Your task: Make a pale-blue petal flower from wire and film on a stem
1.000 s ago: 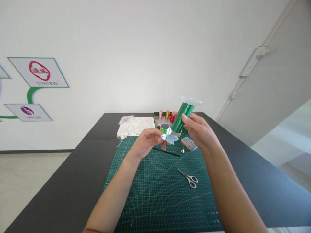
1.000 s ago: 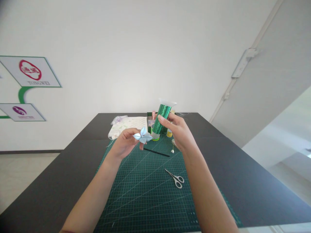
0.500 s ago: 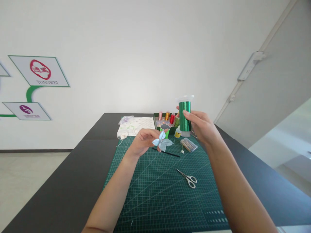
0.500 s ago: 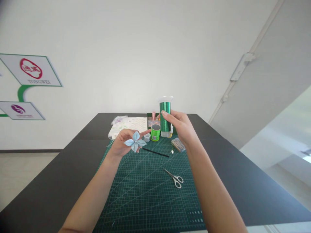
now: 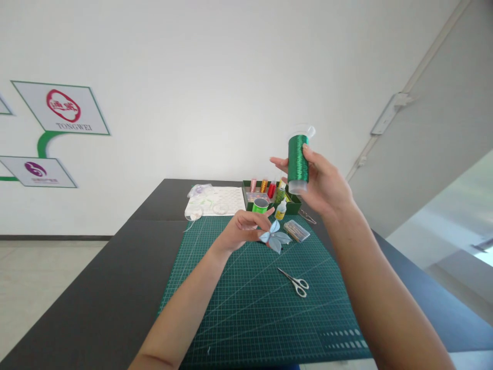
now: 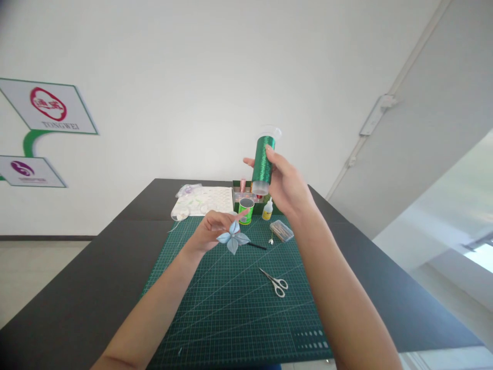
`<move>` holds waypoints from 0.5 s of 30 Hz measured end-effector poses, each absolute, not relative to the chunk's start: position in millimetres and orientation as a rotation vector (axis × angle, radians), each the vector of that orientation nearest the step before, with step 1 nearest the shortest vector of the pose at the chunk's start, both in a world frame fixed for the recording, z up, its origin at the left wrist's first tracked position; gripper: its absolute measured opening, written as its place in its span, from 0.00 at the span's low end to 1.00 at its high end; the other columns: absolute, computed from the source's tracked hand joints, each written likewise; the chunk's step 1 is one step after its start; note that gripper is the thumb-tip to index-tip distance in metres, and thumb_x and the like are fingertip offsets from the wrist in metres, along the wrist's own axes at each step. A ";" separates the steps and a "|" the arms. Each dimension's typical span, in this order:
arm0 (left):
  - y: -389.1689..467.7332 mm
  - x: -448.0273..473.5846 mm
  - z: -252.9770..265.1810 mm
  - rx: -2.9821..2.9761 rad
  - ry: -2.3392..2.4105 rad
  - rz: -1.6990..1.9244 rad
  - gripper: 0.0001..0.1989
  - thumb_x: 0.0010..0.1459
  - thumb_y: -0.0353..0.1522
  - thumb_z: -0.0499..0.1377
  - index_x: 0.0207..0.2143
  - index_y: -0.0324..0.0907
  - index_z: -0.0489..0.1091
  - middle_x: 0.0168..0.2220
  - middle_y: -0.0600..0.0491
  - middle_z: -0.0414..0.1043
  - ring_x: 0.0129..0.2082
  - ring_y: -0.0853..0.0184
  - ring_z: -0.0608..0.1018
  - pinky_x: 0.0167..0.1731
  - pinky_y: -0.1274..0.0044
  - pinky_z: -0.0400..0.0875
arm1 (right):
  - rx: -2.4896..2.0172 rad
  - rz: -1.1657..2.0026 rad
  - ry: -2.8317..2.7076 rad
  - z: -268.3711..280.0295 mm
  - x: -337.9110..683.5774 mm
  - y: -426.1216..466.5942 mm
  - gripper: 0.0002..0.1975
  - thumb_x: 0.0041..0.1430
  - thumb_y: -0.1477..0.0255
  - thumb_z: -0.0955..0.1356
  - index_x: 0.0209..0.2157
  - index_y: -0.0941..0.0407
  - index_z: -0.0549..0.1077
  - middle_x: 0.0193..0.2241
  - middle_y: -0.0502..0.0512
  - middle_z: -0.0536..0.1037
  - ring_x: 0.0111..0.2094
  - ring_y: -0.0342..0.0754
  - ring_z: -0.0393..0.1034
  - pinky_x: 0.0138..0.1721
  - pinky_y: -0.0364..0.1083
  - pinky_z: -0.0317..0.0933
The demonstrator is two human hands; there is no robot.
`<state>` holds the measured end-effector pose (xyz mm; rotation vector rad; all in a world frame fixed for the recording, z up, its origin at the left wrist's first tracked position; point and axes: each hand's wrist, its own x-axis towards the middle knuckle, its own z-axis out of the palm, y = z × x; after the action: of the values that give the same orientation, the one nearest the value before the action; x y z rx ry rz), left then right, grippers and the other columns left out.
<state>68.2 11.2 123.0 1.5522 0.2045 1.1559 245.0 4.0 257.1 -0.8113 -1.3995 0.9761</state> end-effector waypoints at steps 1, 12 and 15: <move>8.9 71.9 122.8 1.554 0.199 1.143 0.23 0.46 0.54 0.70 0.23 0.43 0.78 0.25 0.52 0.78 0.28 0.66 0.79 0.64 0.57 0.61 | -0.804 0.983 -1.408 260.1 242.1 2.7 0.26 0.54 0.46 0.70 0.45 0.52 0.75 0.45 0.61 0.82 0.61 0.65 0.67 0.49 0.60 0.72; 24.2 37.7 133.1 1.724 0.137 1.125 0.12 0.55 0.43 0.69 0.30 0.44 0.80 0.28 0.50 0.78 0.29 0.66 0.78 0.39 0.69 0.75 | -0.852 1.160 -1.533 319.0 255.5 -15.9 0.22 0.56 0.49 0.70 0.30 0.55 0.76 0.46 0.62 0.82 0.58 0.66 0.71 0.51 0.63 0.69; 31.1 12.2 139.0 1.798 0.180 1.198 0.14 0.54 0.44 0.69 0.29 0.41 0.80 0.26 0.49 0.78 0.29 0.66 0.78 0.40 0.69 0.75 | -0.974 1.307 -1.702 326.3 266.0 -13.2 0.24 0.54 0.47 0.71 0.28 0.57 0.78 0.39 0.64 0.84 0.53 0.68 0.74 0.49 0.65 0.70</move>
<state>12.2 31.1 139.0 1.7984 0.1802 1.1980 266.0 -13.2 326.3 -0.9740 -1.7020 1.3067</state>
